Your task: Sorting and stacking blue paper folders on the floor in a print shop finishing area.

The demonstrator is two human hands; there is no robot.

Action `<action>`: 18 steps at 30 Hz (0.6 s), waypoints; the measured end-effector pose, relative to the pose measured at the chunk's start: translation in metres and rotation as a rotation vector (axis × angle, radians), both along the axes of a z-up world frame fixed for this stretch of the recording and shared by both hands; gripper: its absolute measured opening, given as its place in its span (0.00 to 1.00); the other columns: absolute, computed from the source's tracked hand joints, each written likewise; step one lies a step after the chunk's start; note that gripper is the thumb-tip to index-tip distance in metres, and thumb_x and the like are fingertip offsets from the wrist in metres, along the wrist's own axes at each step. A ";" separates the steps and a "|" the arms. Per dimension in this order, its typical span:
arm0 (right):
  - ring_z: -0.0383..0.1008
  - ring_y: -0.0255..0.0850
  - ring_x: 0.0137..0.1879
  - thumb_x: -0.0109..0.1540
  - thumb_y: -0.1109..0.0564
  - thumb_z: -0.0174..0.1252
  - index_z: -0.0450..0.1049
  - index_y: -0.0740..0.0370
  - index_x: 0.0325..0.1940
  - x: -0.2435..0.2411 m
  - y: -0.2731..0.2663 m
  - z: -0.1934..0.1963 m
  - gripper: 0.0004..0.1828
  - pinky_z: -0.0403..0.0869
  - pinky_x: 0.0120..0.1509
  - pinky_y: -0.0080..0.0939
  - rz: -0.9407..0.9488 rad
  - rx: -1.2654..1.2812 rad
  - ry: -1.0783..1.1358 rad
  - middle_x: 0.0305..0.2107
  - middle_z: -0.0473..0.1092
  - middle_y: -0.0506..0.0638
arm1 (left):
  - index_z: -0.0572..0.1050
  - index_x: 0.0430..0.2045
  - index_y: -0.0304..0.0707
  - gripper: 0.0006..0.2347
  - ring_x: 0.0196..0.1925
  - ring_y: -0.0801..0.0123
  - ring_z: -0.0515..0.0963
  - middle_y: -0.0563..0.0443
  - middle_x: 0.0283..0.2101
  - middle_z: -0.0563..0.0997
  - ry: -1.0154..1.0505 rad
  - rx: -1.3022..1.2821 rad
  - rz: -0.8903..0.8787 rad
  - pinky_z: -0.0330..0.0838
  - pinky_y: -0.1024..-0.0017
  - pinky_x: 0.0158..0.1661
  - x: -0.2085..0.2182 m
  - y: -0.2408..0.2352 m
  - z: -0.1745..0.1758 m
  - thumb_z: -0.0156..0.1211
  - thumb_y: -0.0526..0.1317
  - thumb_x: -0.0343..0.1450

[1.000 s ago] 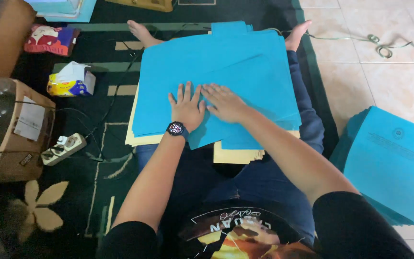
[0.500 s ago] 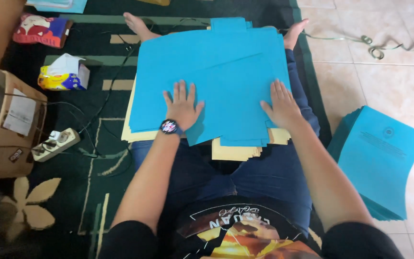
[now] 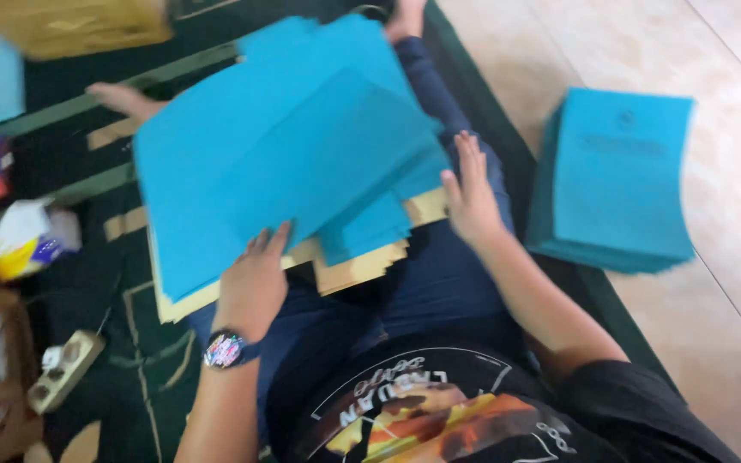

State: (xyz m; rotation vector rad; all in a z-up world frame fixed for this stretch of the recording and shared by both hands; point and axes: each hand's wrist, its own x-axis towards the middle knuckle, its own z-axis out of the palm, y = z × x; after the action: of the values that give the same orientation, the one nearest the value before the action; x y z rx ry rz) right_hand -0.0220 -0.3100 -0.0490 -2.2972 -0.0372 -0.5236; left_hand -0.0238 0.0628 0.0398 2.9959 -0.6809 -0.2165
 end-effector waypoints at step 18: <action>0.70 0.44 0.55 0.72 0.67 0.59 0.60 0.76 0.71 -0.150 -0.224 -0.024 0.24 0.71 0.59 0.41 -0.440 0.485 -0.345 0.47 0.65 0.56 | 0.59 0.69 0.35 0.19 0.47 0.27 0.80 0.32 0.65 0.70 1.015 -1.641 -0.040 0.87 0.47 0.36 -0.025 -0.322 -0.033 0.45 0.36 0.81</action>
State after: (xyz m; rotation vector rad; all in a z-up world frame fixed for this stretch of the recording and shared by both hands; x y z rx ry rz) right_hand -0.1725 -0.5342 -0.0734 -1.7179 0.3929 -1.0264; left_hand -0.0490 -0.2597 0.0067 1.0712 -0.3830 -0.6594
